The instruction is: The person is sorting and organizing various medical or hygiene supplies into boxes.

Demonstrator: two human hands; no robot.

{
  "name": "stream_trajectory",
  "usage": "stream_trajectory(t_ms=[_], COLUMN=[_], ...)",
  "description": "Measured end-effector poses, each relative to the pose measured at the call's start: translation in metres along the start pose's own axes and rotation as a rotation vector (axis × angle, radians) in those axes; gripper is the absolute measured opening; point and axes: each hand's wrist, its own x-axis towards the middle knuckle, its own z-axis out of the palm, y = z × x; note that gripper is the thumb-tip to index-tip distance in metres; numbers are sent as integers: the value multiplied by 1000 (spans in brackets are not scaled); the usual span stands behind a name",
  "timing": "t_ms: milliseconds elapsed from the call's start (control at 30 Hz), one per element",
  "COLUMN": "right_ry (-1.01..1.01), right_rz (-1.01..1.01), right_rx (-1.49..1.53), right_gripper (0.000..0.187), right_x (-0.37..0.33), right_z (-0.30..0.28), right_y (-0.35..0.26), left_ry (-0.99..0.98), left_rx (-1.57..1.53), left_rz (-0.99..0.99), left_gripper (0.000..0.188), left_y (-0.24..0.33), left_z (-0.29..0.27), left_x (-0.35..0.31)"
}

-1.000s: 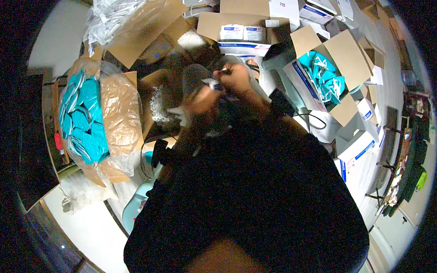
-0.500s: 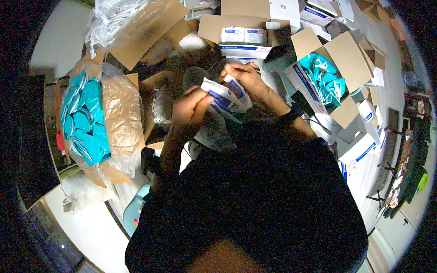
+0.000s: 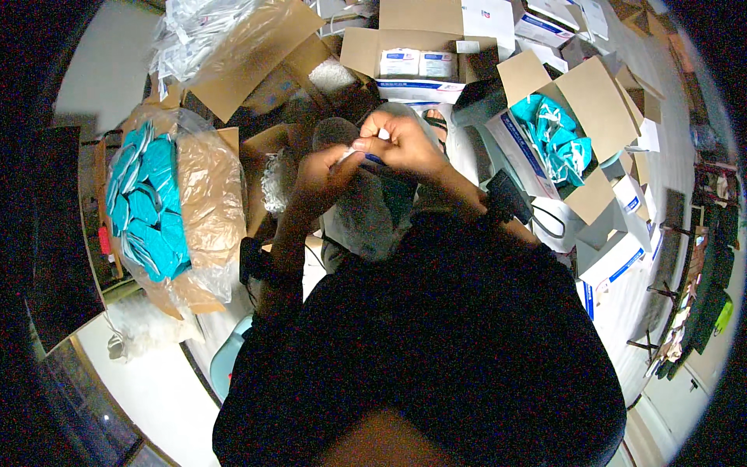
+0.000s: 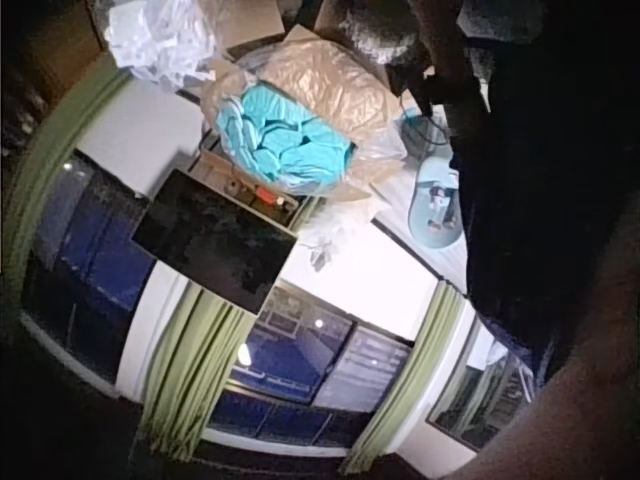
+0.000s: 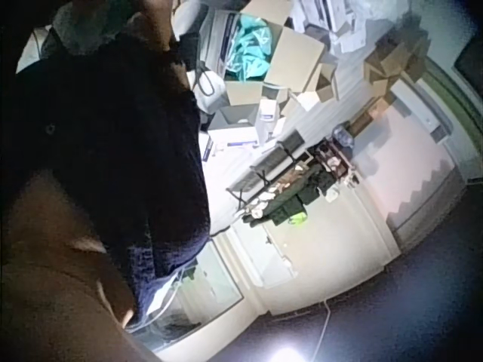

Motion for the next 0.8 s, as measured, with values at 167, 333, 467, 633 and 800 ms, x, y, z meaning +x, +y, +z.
stream_trajectory(t_ms=[167, 333, 467, 633, 800], right_ry=[67, 133, 299, 431, 180], right_rz=[135, 262, 492, 616, 459], right_rx=[47, 298, -106, 721, 1018], right_gripper=[15, 16, 18, 35, 45], right_x=[1, 15, 22, -9, -28], right_z=[4, 27, 2, -21, -34], right_y=[8, 24, 56, 147, 103], left_ry=[152, 372, 530, 660, 907], left_rx=[251, 452, 507, 235, -11], left_rz=[192, 471, 865, 619, 176], left_gripper=[12, 9, 15, 9, 18], left_y=[-4, -11, 40, 79, 53], left_z=[17, 23, 31, 6, 4], left_x=[-4, -12, -12, -15, 10])
